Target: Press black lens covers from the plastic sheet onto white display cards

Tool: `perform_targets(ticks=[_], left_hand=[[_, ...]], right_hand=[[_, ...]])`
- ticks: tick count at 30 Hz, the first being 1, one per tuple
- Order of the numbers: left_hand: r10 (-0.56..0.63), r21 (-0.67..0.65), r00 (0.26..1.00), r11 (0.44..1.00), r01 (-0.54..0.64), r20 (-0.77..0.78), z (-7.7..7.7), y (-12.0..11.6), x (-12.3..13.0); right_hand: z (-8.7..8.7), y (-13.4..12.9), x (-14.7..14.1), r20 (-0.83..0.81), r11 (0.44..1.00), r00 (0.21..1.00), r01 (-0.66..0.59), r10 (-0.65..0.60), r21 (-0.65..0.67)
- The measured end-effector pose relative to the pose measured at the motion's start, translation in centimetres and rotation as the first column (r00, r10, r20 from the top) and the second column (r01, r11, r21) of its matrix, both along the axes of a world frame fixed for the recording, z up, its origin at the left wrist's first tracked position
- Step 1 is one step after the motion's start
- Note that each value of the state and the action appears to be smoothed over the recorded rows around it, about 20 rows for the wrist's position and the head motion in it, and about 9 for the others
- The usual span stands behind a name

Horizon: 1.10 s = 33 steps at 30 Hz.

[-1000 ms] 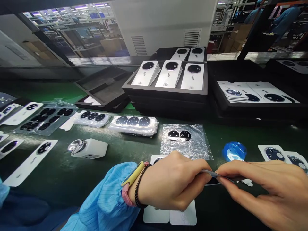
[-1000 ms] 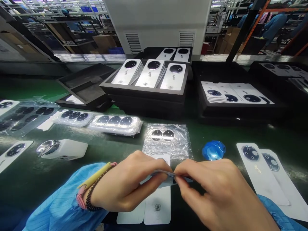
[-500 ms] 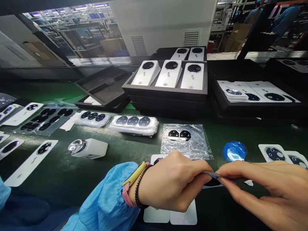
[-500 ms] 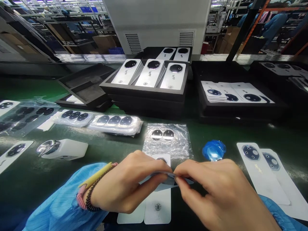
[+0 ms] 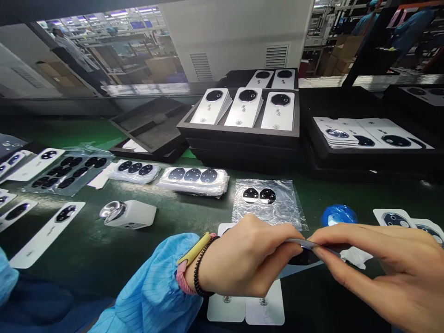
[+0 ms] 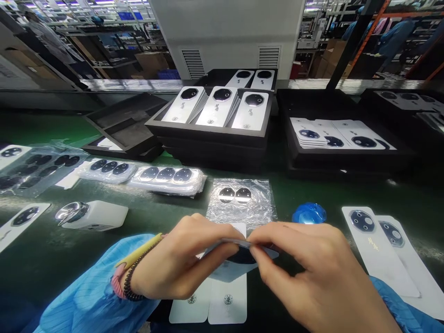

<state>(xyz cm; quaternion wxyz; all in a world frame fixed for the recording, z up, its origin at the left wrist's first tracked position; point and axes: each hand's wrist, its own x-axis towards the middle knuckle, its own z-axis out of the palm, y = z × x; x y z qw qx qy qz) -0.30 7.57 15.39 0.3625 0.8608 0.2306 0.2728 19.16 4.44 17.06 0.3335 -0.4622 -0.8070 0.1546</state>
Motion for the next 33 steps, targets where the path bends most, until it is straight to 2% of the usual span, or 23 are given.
perform_targets(ticks=[7,10,13,22,25,27,30,33], left_hand=[[0.001,0.059,0.996,0.998,-0.006,0.085,0.0,-0.1,-0.2],[0.011,0.11,0.993,0.994,-0.024,0.119,-0.1,-0.3,-0.2],[0.018,0.151,0.989,0.988,-0.04,0.144,-0.3,-0.5,0.0],[0.047,0.157,0.986,0.985,-0.072,0.159,-0.8,-0.8,0.2],[0.055,0.151,0.982,0.985,-0.082,0.178,-0.8,-0.8,0.2],[0.07,0.117,0.983,0.989,-0.09,0.17,-0.6,-0.5,0.2],[0.078,-0.038,0.99,0.997,-0.074,0.119,-0.2,-0.1,0.1],[0.009,-0.185,0.981,0.982,0.027,0.192,-0.3,0.3,0.0]], right_hand=[[-0.4,-0.5,0.2,-0.076,0.996,0.997,0.008,-0.015,-0.091],[-0.6,-0.9,0.2,-0.055,0.999,0.998,0.033,-0.035,-0.034],[-0.6,-1.2,0.0,0.005,0.994,0.997,0.071,-0.071,0.08],[-0.5,-1.2,0.1,0.082,0.977,0.997,-0.01,-0.008,0.214],[-0.6,-1.1,0.1,0.095,0.968,0.995,0.002,-0.027,0.252],[-0.6,-1.0,0.1,0.081,0.974,0.996,0.018,-0.037,0.227],[-0.3,-0.7,0.2,0.037,0.993,0.998,0.051,-0.055,0.106],[0.2,-0.2,0.4,-0.047,0.99,0.989,0.139,-0.139,0.002]])
